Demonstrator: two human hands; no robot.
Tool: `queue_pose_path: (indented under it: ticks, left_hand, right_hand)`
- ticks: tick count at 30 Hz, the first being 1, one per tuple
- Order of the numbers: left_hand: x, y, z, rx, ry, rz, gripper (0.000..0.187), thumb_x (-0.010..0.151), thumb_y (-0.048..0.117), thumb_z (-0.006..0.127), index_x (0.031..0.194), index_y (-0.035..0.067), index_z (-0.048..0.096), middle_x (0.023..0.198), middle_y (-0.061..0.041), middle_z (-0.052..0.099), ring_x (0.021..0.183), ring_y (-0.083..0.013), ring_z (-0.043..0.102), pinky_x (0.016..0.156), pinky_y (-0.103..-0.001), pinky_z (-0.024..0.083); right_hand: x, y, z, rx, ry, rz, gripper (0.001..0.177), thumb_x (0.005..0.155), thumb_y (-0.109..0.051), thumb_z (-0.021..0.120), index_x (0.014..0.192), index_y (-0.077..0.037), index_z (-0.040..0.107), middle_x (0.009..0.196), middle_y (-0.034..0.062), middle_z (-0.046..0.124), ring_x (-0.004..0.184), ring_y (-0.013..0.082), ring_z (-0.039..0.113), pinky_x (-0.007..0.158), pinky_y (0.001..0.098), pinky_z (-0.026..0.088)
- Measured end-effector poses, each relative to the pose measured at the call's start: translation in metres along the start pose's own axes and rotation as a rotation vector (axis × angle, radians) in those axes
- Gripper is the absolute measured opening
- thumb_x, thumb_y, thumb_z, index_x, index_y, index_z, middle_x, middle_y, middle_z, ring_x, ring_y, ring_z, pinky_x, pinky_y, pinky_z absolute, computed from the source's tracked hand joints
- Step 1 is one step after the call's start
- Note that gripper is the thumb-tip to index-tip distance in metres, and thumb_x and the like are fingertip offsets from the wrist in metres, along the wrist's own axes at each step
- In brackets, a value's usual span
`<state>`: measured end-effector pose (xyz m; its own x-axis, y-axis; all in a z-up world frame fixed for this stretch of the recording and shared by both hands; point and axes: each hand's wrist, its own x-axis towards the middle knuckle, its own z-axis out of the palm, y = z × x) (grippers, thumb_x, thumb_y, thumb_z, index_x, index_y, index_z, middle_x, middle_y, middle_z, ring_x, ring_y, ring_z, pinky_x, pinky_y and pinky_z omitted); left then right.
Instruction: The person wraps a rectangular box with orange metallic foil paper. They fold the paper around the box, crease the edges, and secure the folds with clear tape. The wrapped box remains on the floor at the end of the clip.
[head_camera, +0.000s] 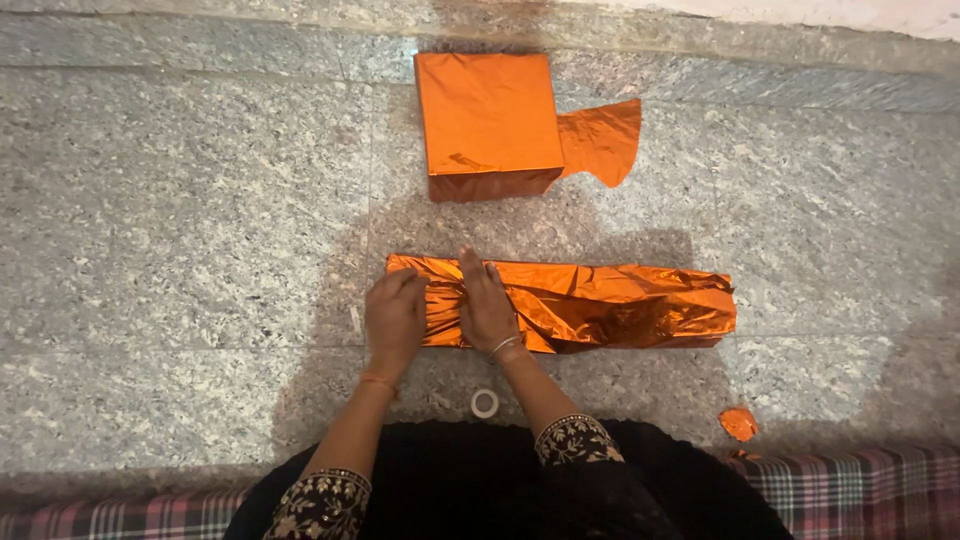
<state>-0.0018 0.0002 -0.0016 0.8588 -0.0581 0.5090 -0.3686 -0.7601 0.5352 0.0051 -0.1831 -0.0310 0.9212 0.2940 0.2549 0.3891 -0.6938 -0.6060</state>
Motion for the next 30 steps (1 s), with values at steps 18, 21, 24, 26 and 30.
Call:
queue_pose_path:
  ticks: [18,21,24,26,30]
  left_hand:
    - [-0.016,0.010,0.020,0.279,-0.295,-0.050,0.055,0.097,0.032,0.057,0.143,0.004,0.053,0.153,-0.022,0.046,0.145,-0.0433,0.038,0.120,-0.055,0.025]
    - [-0.018,0.009,0.027,0.308,-0.309,-0.050,0.059,0.096,0.034,0.056,0.146,0.003,0.051,0.156,-0.023,0.042,0.146,-0.0430,0.036,0.121,-0.056,0.023]
    - [-0.023,0.007,0.036,0.334,-0.301,-0.055,0.061,0.097,0.035,0.056,0.148,0.003,0.049,0.158,-0.024,0.040,0.148,-0.0423,0.034,0.121,-0.058,0.020]
    - [-0.026,0.007,0.040,0.338,-0.299,-0.059,0.062,0.097,0.035,0.056,0.149,0.003,0.048,0.158,-0.024,0.039,0.148,-0.0421,0.033,0.121,-0.059,0.019]
    - [-0.027,0.008,0.038,0.323,-0.287,-0.050,0.063,0.097,0.035,0.057,0.149,0.001,0.046,0.158,-0.026,0.039,0.149,-0.0425,0.032,0.122,-0.060,0.019]
  right_hand:
    - [0.001,-0.001,0.000,-0.015,0.087,-0.037,0.082,0.075,0.007,0.053,0.155,0.004,0.033,0.159,0.0258,0.040,0.148,0.0434,0.037,0.124,0.0513,0.029]
    - [0.001,-0.005,-0.002,-0.027,0.141,-0.032,0.080,0.075,0.007,0.053,0.153,0.002,0.038,0.156,0.0259,0.042,0.144,0.0448,0.040,0.123,0.0499,0.031]
    - [0.001,-0.008,-0.002,-0.021,0.180,-0.038,0.077,0.075,0.006,0.053,0.151,0.002,0.042,0.152,0.0260,0.046,0.141,0.0456,0.043,0.122,0.0493,0.033]
    - [0.001,-0.007,-0.002,-0.016,0.187,-0.041,0.075,0.075,0.006,0.053,0.149,0.002,0.044,0.150,0.0258,0.048,0.139,0.0455,0.044,0.121,0.0493,0.034]
    - [-0.001,-0.004,0.001,-0.029,0.193,-0.067,0.072,0.077,0.006,0.054,0.149,0.002,0.045,0.147,0.0257,0.050,0.138,0.0450,0.045,0.120,0.0507,0.035]
